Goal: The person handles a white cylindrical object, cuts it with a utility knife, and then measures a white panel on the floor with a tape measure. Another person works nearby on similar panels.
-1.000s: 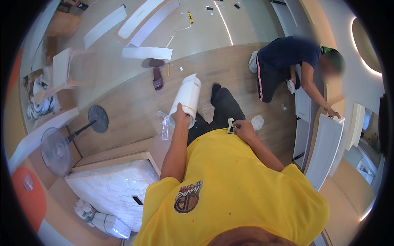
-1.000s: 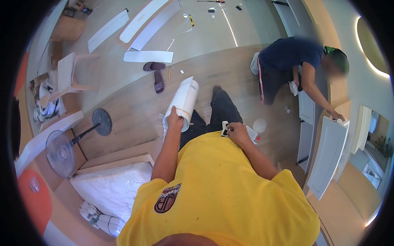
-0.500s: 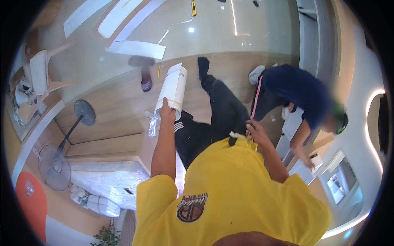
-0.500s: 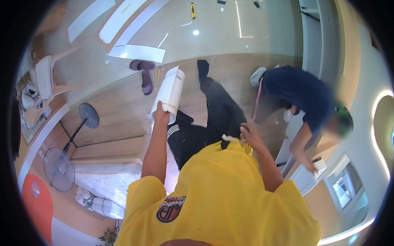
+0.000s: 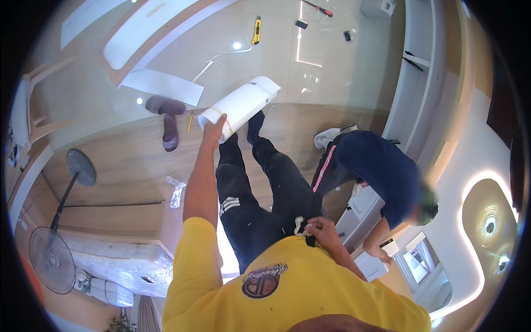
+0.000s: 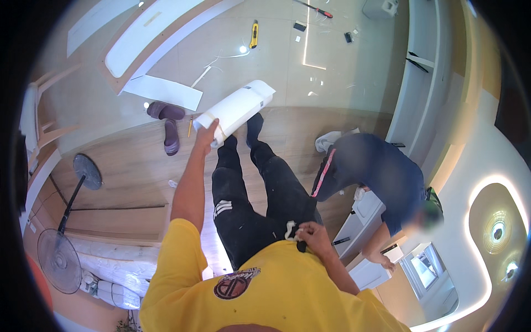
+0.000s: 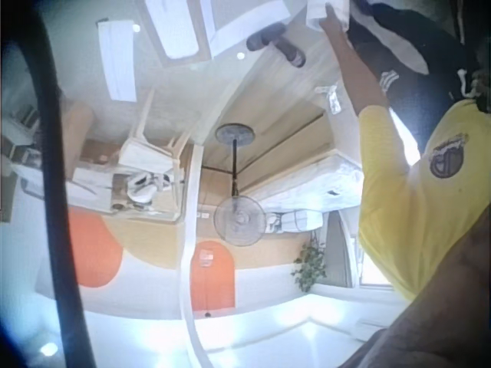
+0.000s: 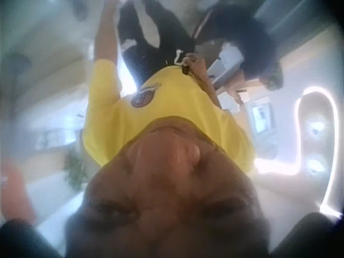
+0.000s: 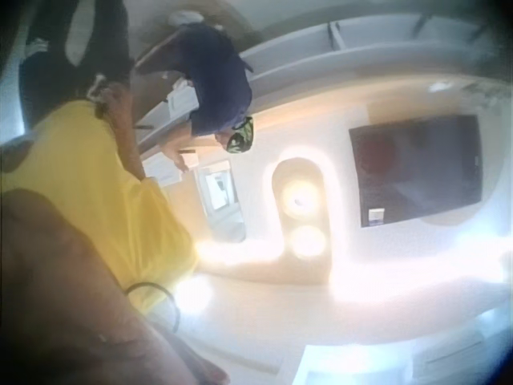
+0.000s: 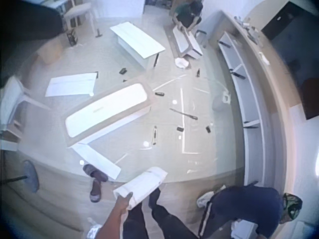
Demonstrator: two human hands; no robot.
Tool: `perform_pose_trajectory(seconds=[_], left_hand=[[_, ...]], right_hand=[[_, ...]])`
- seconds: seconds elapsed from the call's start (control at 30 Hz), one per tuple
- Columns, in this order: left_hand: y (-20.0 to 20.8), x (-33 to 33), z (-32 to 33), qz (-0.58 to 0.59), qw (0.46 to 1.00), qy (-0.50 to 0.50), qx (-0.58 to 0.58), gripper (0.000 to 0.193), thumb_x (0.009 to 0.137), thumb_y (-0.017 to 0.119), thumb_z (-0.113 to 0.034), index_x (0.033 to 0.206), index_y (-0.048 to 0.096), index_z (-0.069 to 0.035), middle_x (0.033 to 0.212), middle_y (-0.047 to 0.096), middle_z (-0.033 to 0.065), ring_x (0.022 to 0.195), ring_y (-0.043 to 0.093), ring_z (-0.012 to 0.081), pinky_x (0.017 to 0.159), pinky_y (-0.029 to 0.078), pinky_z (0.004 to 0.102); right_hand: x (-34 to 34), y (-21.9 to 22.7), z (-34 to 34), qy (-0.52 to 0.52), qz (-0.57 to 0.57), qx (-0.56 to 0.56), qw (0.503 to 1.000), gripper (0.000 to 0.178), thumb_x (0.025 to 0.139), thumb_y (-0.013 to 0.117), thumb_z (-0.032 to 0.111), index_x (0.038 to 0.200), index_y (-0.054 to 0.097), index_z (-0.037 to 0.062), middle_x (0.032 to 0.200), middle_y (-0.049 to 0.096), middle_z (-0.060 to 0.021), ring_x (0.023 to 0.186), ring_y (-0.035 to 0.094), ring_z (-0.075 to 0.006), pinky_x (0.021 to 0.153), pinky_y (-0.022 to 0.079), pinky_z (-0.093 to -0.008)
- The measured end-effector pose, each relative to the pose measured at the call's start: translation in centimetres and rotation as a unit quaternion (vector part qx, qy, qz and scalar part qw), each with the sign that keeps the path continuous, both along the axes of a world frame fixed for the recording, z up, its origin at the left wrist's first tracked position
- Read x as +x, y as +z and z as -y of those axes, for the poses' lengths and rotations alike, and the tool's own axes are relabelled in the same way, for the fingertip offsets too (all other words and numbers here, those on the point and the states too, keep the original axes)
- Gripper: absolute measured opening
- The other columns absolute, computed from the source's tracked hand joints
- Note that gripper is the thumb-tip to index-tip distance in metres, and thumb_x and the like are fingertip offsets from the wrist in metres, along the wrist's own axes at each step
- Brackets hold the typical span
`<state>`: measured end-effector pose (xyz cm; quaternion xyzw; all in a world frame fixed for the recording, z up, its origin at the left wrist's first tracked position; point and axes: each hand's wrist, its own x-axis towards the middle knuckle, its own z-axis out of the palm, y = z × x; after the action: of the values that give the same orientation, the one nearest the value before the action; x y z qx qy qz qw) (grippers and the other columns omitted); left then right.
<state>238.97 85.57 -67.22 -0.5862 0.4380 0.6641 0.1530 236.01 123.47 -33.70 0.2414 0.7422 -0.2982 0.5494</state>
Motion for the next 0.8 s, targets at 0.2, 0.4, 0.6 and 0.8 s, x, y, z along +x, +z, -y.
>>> perform_pose_trajectory(seconds=[0.2, 0.4, 0.6, 0.8], left_hand=[[-5.6, 4.1, 1.7, 0.065, 0.941, -0.17, -0.286, 0.061, 0.087, 0.063, -0.039, 0.125, 0.054, 0.008, 0.12, 0.062, 0.027, 0.113, 0.058, 0.0436, 0.097, 0.045, 0.0465], [15.7, 3.6, -6.7, -0.142, 0.969, -0.08, 0.185, 0.031, 0.095, 0.06, -0.023, 0.117, 0.063, -0.002, 0.107, 0.069, 0.0049, 0.099, 0.063, 0.0154, 0.087, 0.046, 0.0277], [22.8, 4.2, -8.5, -0.148, 0.945, 0.099, 0.274, 0.035, 0.1, 0.056, -0.029, 0.122, 0.06, -0.002, 0.107, 0.068, 0.0104, 0.09, 0.069, 0.0178, 0.074, 0.059, 0.0303], [25.7, 2.5, -5.3, -0.175, 0.942, 0.153, 0.241, 0.046, 0.099, 0.058, -0.034, 0.13, 0.055, -0.001, 0.11, 0.064, 0.0069, 0.092, 0.065, 0.0139, 0.068, 0.059, 0.0282]], right_hand=[[-3.2, -0.8, 2.2, -0.085, -0.021, 0.033, 0.996, 0.022, 0.096, 0.061, 0.014, 0.108, 0.066, -0.0033, 0.09, 0.07, -0.0072, 0.082, 0.065, -0.0118, 0.076, 0.053, -0.0243], [-5.6, -5.7, 13.0, -0.105, -0.08, -0.117, 0.984, 0.023, 0.1, 0.055, 0.015, 0.114, 0.062, -0.0024, 0.104, 0.066, -0.0082, 0.093, 0.063, -0.0131, 0.078, 0.052, -0.0248], [-4.5, -6.8, 18.9, -0.244, -0.03, -0.225, 0.943, 0.025, 0.101, 0.054, 0.013, 0.12, 0.057, -0.003, 0.108, 0.065, -0.0104, 0.097, 0.064, -0.0176, 0.088, 0.054, -0.0312], [-4.6, -5.5, 20.8, -0.253, -0.006, -0.294, 0.922, 0.024, 0.101, 0.053, 0.012, 0.12, 0.057, -0.0031, 0.109, 0.064, -0.0102, 0.1, 0.064, -0.0183, 0.089, 0.053, -0.0322]])
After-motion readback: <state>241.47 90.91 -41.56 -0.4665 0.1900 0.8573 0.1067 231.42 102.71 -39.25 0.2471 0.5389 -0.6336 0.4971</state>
